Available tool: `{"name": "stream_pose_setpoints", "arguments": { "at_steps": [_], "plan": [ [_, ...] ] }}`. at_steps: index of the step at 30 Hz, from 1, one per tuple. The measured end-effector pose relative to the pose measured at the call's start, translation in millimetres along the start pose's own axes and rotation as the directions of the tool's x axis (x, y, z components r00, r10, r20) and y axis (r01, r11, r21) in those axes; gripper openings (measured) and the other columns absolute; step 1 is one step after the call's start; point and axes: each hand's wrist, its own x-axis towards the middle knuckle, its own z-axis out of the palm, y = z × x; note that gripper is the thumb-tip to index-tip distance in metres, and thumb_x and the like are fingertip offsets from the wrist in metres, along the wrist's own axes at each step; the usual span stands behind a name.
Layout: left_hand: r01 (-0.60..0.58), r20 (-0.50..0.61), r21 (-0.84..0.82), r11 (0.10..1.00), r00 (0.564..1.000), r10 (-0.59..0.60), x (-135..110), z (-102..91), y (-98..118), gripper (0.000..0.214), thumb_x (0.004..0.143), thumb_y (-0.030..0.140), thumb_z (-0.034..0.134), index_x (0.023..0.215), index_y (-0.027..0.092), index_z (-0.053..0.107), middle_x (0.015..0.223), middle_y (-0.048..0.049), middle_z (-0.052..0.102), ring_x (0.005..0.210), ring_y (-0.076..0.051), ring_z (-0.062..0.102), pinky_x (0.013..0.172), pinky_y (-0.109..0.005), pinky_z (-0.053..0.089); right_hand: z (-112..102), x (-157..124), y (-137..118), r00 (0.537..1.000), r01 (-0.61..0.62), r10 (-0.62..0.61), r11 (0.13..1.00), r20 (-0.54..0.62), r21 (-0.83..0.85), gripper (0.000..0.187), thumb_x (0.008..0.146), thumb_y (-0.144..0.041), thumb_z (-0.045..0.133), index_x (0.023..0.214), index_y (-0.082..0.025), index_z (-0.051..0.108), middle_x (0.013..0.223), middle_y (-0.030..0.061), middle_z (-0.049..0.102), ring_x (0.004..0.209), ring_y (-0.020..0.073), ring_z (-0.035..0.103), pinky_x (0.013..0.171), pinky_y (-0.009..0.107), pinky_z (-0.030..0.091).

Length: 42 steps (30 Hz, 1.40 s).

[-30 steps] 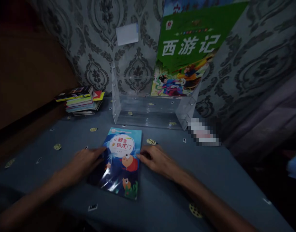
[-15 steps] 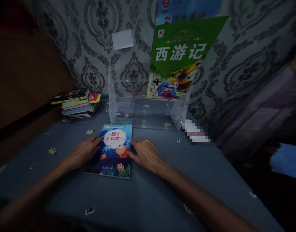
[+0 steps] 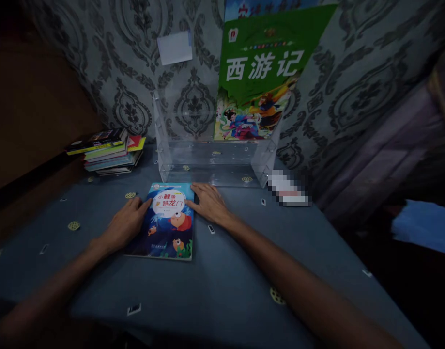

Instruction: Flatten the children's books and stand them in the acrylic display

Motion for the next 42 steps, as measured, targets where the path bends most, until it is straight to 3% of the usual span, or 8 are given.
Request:
{"name": "stream_pose_setpoints", "arguments": {
  "at_steps": [8,15,20,27,35,42],
  "plan": [
    [-0.174,-0.173,-0.116,0.978,0.973,0.153,17,19.4,-12,0.041,0.096,0.013,0.032,0.132,0.008,0.052,0.139,-0.0186,0.053,0.127,-0.027,0.05,0.109,-0.044,0.04,2,0,3,1.0,0.017,-0.016,0.999,-0.012,0.037,0.058,0.094,-0.052,0.051,0.138,-0.013,0.052,0.146,0.0158,0.052,0.135,0.0311,0.046,0.113,0.051,0.033],
    [-0.188,-0.208,-0.177,0.966,0.967,0.15,49,32.1,-16,0.043,0.095,0.019,0.035,0.132,0.007,0.052,0.139,-0.0195,0.054,0.125,-0.029,0.054,0.108,-0.046,0.043,5,1,9,0.999,0.041,-0.04,0.998,-0.019,0.04,0.06,0.094,-0.052,0.05,0.139,-0.011,0.051,0.146,0.016,0.052,0.134,0.0303,0.046,0.114,0.05,0.032],
    [-0.192,-0.236,-0.222,0.956,0.962,0.138,53,35.2,-18,0.044,0.093,0.018,0.036,0.134,0.012,0.051,0.141,-0.0159,0.054,0.126,-0.026,0.054,0.109,-0.045,0.043,4,0,8,0.998,0.057,-0.056,0.998,-0.019,0.042,0.059,0.095,-0.05,0.05,0.138,-0.011,0.052,0.146,0.0165,0.052,0.134,0.0302,0.047,0.112,0.048,0.034],
    [-0.175,-0.254,-0.229,0.958,0.96,0.115,51,36.2,-15,0.044,0.092,0.016,0.038,0.133,0.01,0.052,0.141,-0.0171,0.054,0.128,-0.027,0.053,0.11,-0.044,0.043,4,-6,3,0.998,0.052,-0.053,0.999,-0.034,-0.017,0.052,0.095,-0.043,0.051,0.136,-0.012,0.055,0.146,0.0164,0.052,0.133,0.0308,0.049,0.112,0.051,0.035],
    [-0.161,-0.24,-0.235,0.958,0.965,0.103,49,32.7,-12,0.043,0.093,0.016,0.038,0.133,0.006,0.053,0.142,-0.0175,0.053,0.129,-0.027,0.051,0.111,-0.042,0.041,-3,-55,-9,0.979,0.201,-0.198,0.978,-0.052,0.063,0.046,0.096,-0.042,0.048,0.131,-0.014,0.06,0.14,0.0151,0.058,0.127,0.0296,0.054,0.105,0.051,0.042],
    [-0.162,-0.172,-0.035,0.986,0.973,0.154,40,8.8,3,0.031,0.097,0.02,0.04,0.115,0.012,0.064,0.116,-0.0152,0.066,0.105,-0.03,0.06,0.091,-0.046,0.05,-6,-65,-14,0.977,0.211,-0.21,0.972,-0.022,0.108,0.046,0.094,-0.042,0.051,0.131,-0.017,0.06,0.14,0.0136,0.058,0.126,0.0294,0.054,0.105,0.051,0.041]
  ]
}}
